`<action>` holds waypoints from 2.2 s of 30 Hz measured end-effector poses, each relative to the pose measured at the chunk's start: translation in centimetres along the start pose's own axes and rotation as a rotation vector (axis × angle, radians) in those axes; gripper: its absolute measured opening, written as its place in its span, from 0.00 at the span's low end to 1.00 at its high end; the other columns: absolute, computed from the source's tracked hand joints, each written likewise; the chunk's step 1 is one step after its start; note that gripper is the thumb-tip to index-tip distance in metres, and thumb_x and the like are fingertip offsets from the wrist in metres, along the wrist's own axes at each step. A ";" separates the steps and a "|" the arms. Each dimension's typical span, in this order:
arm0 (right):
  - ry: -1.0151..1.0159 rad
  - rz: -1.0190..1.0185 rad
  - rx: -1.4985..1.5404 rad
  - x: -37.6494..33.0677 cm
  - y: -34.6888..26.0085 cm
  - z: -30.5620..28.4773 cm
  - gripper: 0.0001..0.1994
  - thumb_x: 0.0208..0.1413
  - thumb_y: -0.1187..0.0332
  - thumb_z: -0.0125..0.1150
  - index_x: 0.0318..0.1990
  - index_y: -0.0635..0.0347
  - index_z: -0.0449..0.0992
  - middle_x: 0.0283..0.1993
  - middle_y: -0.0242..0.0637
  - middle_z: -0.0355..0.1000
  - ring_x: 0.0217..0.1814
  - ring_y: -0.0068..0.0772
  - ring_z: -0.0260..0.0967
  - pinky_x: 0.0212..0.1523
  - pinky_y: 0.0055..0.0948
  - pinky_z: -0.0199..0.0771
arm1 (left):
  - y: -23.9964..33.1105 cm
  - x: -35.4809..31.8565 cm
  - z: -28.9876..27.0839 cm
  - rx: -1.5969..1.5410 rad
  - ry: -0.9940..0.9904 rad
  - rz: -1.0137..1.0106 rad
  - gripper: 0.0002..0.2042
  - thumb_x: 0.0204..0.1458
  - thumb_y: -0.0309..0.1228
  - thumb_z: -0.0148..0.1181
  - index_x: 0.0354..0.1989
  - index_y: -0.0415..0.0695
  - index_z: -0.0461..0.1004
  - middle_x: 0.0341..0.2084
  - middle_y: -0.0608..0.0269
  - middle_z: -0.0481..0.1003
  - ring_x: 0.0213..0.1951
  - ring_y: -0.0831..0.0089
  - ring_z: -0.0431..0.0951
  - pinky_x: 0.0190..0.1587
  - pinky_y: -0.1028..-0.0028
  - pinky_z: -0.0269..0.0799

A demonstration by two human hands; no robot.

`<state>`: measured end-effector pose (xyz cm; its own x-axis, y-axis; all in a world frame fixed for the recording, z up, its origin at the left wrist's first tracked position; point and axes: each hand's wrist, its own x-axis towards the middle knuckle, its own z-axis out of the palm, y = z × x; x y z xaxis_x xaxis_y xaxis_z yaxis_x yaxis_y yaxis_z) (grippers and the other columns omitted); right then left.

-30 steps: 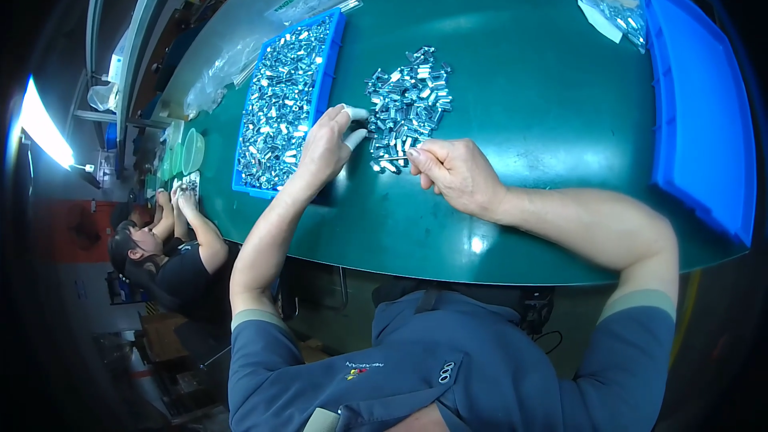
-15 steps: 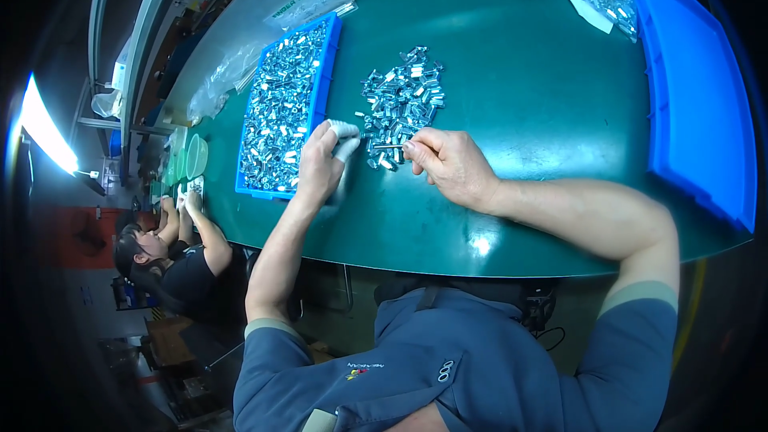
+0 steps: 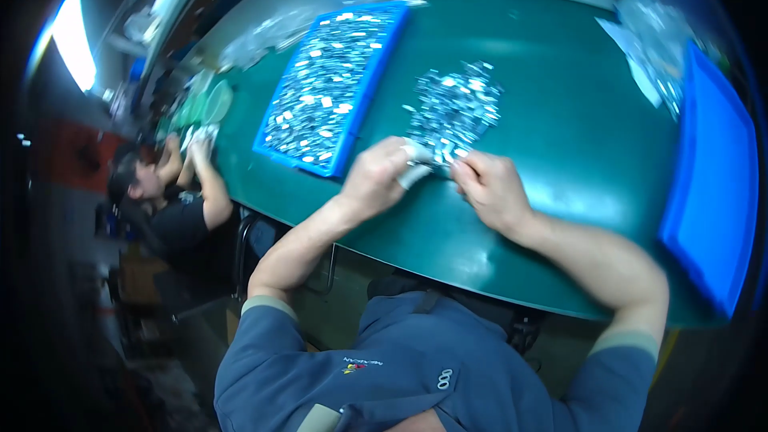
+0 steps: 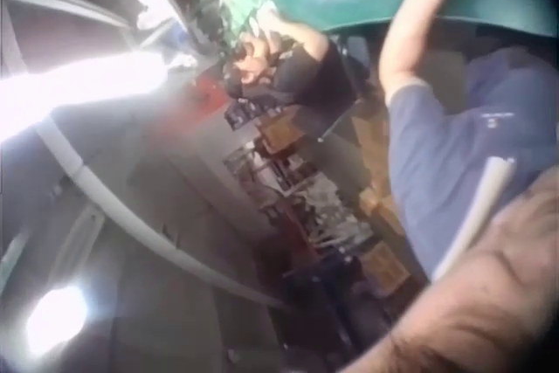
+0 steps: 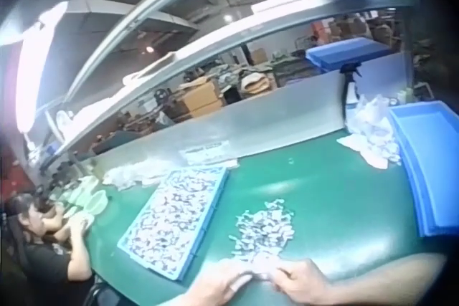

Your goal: The person packages small metal components into white packaging strips by hand at a factory workbench.

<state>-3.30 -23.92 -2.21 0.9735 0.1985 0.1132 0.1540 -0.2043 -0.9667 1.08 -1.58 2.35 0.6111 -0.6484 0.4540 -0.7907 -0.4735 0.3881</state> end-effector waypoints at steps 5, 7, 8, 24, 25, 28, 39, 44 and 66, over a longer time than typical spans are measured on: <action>-0.066 0.063 -0.003 -0.7 -1.5 0.2 0.17 0.70 0.65 0.51 0.29 0.64 0.77 0.20 0.33 0.72 0.19 0.22 0.68 0.21 0.25 0.66 | 1.2 -0.9 0.7 -0.160 0.012 -0.048 0.08 0.51 0.25 0.67 0.39 0.43 0.77 0.33 0.54 0.77 0.39 0.52 0.78 0.41 0.59 0.74; -0.074 0.047 0.003 -0.9 -1.3 0.4 0.18 0.70 0.64 0.51 0.29 0.65 0.77 0.20 0.33 0.72 0.19 0.21 0.67 0.21 0.24 0.66 | 0.6 -1.8 1.4 -0.252 0.017 -0.062 0.08 0.52 0.26 0.67 0.39 0.43 0.77 0.33 0.54 0.77 0.38 0.51 0.78 0.41 0.59 0.74; -0.047 0.065 0.023 -1.0 -1.1 0.6 0.18 0.71 0.64 0.51 0.30 0.65 0.77 0.20 0.33 0.72 0.19 0.20 0.67 0.21 0.22 0.66 | 0.8 -1.9 1.5 -0.290 0.026 -0.084 0.08 0.52 0.26 0.68 0.40 0.43 0.77 0.33 0.53 0.77 0.38 0.51 0.78 0.41 0.59 0.74; 0.056 -0.007 0.051 -0.8 -0.7 0.1 0.11 0.69 0.66 0.55 0.37 0.65 0.75 0.28 0.35 0.74 0.24 0.20 0.67 0.24 0.20 0.66 | -1.0 -2.2 3.1 -0.597 0.101 -0.119 0.11 0.52 0.31 0.70 0.39 0.41 0.76 0.30 0.56 0.77 0.33 0.53 0.78 0.35 0.58 0.73; 0.083 -0.070 -0.015 -0.8 -0.5 0.1 0.12 0.69 0.64 0.54 0.38 0.64 0.75 0.27 0.33 0.72 0.21 0.17 0.63 0.22 0.18 0.61 | -1.1 -2.2 3.4 -0.611 0.113 -0.102 0.11 0.51 0.30 0.70 0.39 0.41 0.76 0.30 0.56 0.77 0.33 0.53 0.78 0.35 0.58 0.73; 0.055 0.005 0.033 -0.8 -0.3 0.2 0.11 0.68 0.66 0.56 0.34 0.63 0.73 0.26 0.33 0.72 0.21 0.18 0.65 0.21 0.18 0.62 | -1.0 -2.5 3.3 -0.546 0.131 -0.092 0.10 0.52 0.28 0.69 0.37 0.39 0.74 0.27 0.56 0.73 0.32 0.52 0.76 0.34 0.58 0.72; -0.042 -0.074 -0.083 -0.4 -1.0 0.0 0.15 0.68 0.62 0.55 0.31 0.63 0.72 0.22 0.34 0.69 0.21 0.23 0.65 0.24 0.24 0.63 | -0.8 -2.6 2.6 -0.555 0.131 -0.097 0.10 0.50 0.27 0.69 0.36 0.36 0.75 0.27 0.55 0.71 0.30 0.54 0.74 0.31 0.59 0.71; -0.048 -0.091 -0.110 -0.1 -1.4 0.1 0.16 0.68 0.61 0.55 0.30 0.63 0.72 0.22 0.35 0.69 0.22 0.25 0.65 0.25 0.25 0.64 | -0.8 -2.8 2.6 -0.587 0.133 -0.113 0.10 0.50 0.27 0.69 0.36 0.36 0.75 0.27 0.54 0.71 0.30 0.54 0.74 0.31 0.59 0.71; -0.073 -0.110 -0.076 0.0 -1.5 0.0 0.12 0.64 0.67 0.59 0.29 0.64 0.74 0.22 0.38 0.72 0.23 0.29 0.69 0.24 0.27 0.65 | -0.4 -2.8 2.7 -0.540 0.169 -0.083 0.09 0.49 0.25 0.68 0.36 0.35 0.77 0.27 0.56 0.72 0.30 0.57 0.74 0.30 0.61 0.72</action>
<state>-3.57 -23.63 -0.73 0.9356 0.2926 0.1976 0.2741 -0.2492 -0.9289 -0.41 -1.15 -1.22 0.7032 -0.4966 0.5089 -0.6357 -0.1185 0.7628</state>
